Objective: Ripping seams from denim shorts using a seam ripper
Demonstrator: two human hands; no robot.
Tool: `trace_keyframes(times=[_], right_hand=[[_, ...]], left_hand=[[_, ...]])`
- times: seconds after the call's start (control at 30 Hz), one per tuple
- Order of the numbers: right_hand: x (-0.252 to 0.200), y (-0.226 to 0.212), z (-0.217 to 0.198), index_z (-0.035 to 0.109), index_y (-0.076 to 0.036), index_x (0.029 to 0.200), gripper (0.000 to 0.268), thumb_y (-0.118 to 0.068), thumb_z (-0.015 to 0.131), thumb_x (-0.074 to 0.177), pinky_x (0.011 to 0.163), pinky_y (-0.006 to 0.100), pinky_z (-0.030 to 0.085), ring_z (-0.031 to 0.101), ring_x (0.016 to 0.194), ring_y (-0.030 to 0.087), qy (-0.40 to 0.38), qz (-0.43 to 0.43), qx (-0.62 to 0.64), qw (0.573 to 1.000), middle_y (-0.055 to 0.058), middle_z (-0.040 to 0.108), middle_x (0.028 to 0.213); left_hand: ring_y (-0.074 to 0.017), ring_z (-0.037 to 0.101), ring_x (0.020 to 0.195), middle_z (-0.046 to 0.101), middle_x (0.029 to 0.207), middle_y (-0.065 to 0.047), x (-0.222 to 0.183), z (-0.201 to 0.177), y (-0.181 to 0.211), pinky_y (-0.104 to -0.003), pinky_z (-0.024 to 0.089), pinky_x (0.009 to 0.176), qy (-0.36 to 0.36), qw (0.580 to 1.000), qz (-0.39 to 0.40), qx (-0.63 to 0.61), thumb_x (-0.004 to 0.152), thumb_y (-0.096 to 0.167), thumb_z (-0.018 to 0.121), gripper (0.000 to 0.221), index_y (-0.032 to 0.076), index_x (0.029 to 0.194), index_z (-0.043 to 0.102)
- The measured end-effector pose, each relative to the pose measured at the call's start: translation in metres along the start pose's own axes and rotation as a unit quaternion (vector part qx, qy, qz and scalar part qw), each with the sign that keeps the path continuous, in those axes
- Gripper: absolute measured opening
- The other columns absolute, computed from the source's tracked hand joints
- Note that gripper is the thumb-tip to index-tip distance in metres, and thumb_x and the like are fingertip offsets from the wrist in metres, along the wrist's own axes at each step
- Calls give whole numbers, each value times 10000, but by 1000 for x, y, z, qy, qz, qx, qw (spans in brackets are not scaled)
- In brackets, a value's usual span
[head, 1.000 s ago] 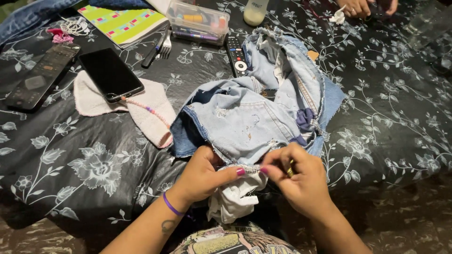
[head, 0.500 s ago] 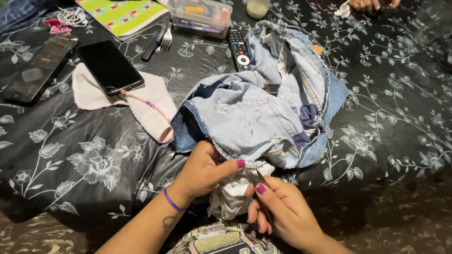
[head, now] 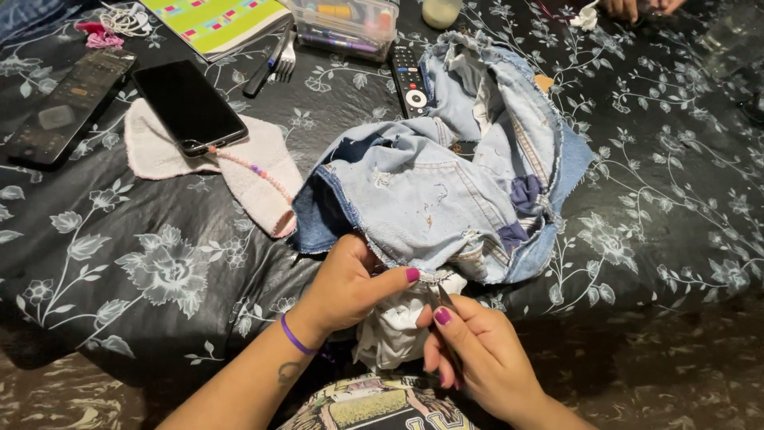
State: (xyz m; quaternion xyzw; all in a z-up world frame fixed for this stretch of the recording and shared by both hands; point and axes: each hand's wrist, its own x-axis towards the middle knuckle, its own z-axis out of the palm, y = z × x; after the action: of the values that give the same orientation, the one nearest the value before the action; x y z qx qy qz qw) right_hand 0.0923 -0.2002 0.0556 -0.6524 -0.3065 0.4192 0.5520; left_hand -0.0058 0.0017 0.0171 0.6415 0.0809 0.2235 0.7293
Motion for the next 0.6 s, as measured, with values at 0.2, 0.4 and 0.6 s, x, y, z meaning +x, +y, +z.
trace_keyframes(times=[0.2, 0.4, 0.6], right_hand=[[1, 3, 2, 713, 46, 1053, 375, -268, 513, 1099, 364, 243, 406, 591, 412, 140, 14, -16, 13, 1000, 173, 735, 623], [2, 4, 3, 694, 63, 1042, 367, -250, 514, 1108, 374, 239, 388, 584, 420, 143, 27, -28, 49, 998, 185, 722, 626], [-1, 3, 2, 705, 73, 1045, 353, -227, 529, 1104, 405, 224, 429, 581, 409, 150, 16, -28, 39, 999, 185, 729, 616]], left_hand=[[-54, 332, 603, 409, 619, 128, -1, -2, -2, -290, 277, 510, 6, 999, -7, 41, 918, 210, 828, 509, 179, 596, 435], [-57, 638, 875, 769, 951, 52, 0, 0, -3, -289, 586, 788, -3, 1000, 17, 17, 924, 225, 801, 172, 53, 932, 791], [-40, 557, 765, 676, 812, 103, 0, -1, -8, -278, 527, 680, 1, 999, 22, 28, 934, 226, 809, 232, 100, 767, 707]])
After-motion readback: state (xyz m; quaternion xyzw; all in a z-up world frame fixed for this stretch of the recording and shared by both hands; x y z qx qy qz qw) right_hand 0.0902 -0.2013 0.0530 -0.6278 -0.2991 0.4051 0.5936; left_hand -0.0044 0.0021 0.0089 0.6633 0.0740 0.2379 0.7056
